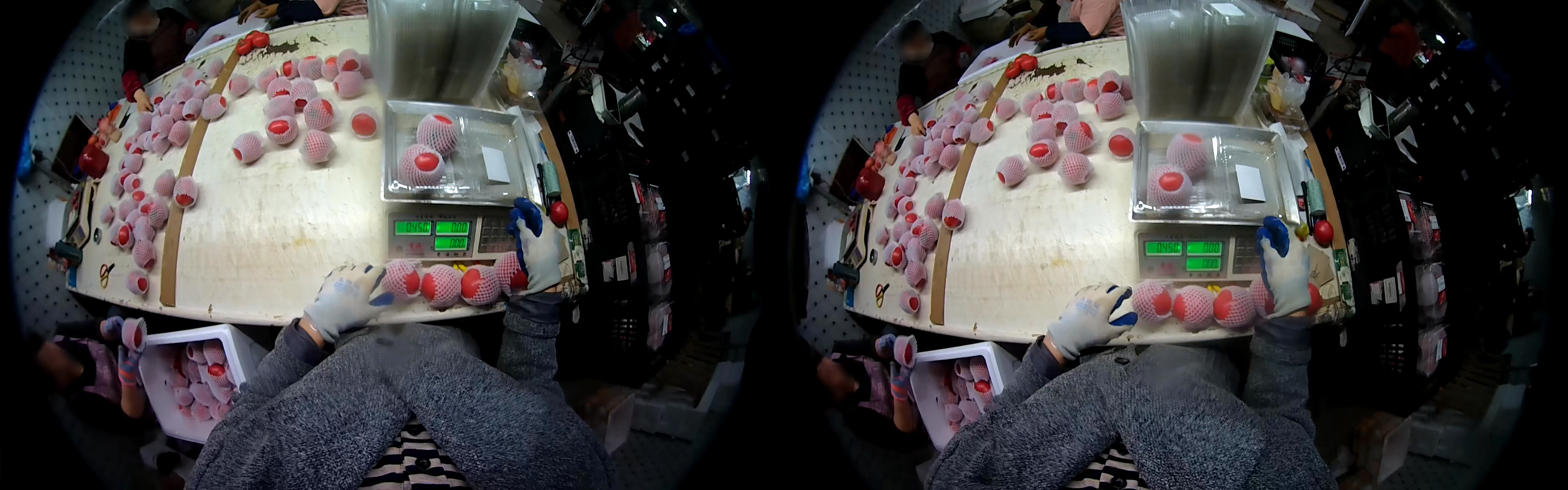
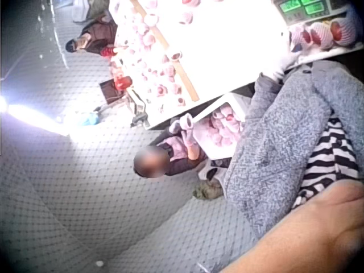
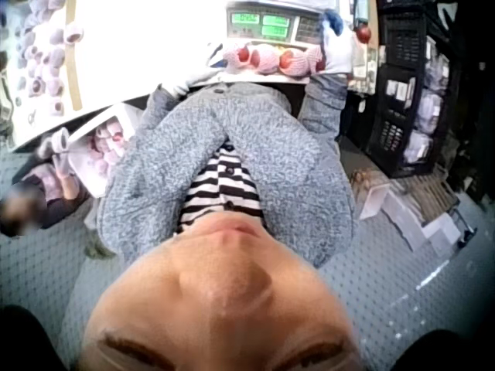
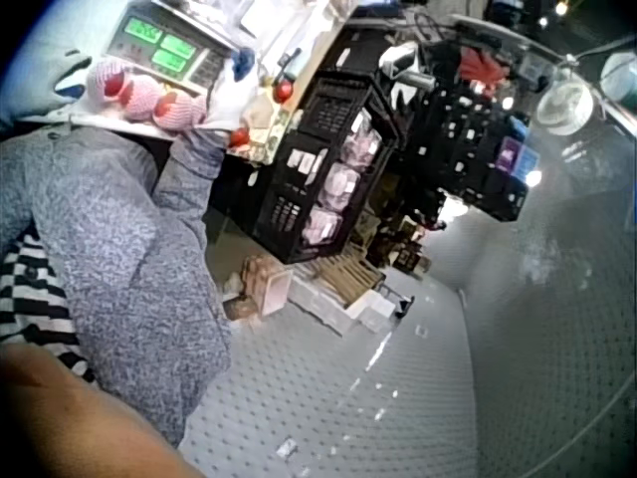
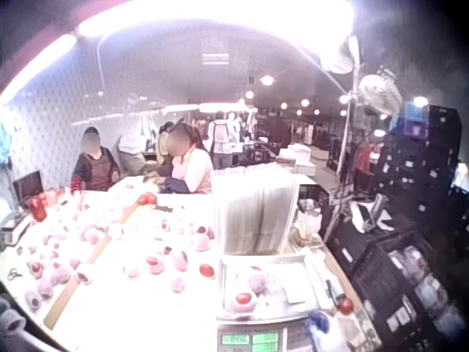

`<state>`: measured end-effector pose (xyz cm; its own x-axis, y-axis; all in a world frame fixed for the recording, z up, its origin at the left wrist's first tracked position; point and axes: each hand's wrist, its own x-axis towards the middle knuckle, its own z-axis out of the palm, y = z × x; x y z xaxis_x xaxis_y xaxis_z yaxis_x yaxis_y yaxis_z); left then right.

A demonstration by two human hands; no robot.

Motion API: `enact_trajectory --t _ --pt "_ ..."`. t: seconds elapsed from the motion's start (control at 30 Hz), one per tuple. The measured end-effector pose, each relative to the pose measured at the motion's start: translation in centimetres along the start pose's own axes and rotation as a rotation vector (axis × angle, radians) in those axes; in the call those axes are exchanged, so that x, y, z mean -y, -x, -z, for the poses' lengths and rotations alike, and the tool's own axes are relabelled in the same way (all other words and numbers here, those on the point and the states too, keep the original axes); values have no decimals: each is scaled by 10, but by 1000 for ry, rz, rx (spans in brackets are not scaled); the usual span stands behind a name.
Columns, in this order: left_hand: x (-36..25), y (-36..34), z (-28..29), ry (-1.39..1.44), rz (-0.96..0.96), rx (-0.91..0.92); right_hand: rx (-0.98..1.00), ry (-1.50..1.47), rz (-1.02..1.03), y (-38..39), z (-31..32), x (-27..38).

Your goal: The person places individually foam-wrapped apples into clear plastic trays on a digital scale, then seals the trays with lids and stacks them into black crates. The process repeats with multiple apples and trays throughout the clip.

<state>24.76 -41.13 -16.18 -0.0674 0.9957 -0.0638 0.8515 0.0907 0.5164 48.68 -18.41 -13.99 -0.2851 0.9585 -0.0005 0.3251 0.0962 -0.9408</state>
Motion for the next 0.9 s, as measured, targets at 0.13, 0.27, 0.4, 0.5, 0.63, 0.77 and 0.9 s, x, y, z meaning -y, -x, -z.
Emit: enact_trajectory --t 0.13,0.27,0.4,0.5,0.63,0.77,0.9 --pt "-1 1 -5 -33 172 201 25 26 40 6 0 -3" --pt "-2 7 -6 -18 198 268 111 156 42 13 -13 19" --pt "-3 17 -3 -25 233 243 204 -12 84 -2 -31 3" --pt "1 23 -7 -13 240 190 251 -256 86 -10 -54 16" --pt "0 28 -3 -12 259 182 343 -156 201 -38 -82 32" --pt "5 38 -10 -1 285 124 277 710 328 -70 -132 48" --pt "9 39 -14 22 299 110 417 882 184 -80 -153 59"
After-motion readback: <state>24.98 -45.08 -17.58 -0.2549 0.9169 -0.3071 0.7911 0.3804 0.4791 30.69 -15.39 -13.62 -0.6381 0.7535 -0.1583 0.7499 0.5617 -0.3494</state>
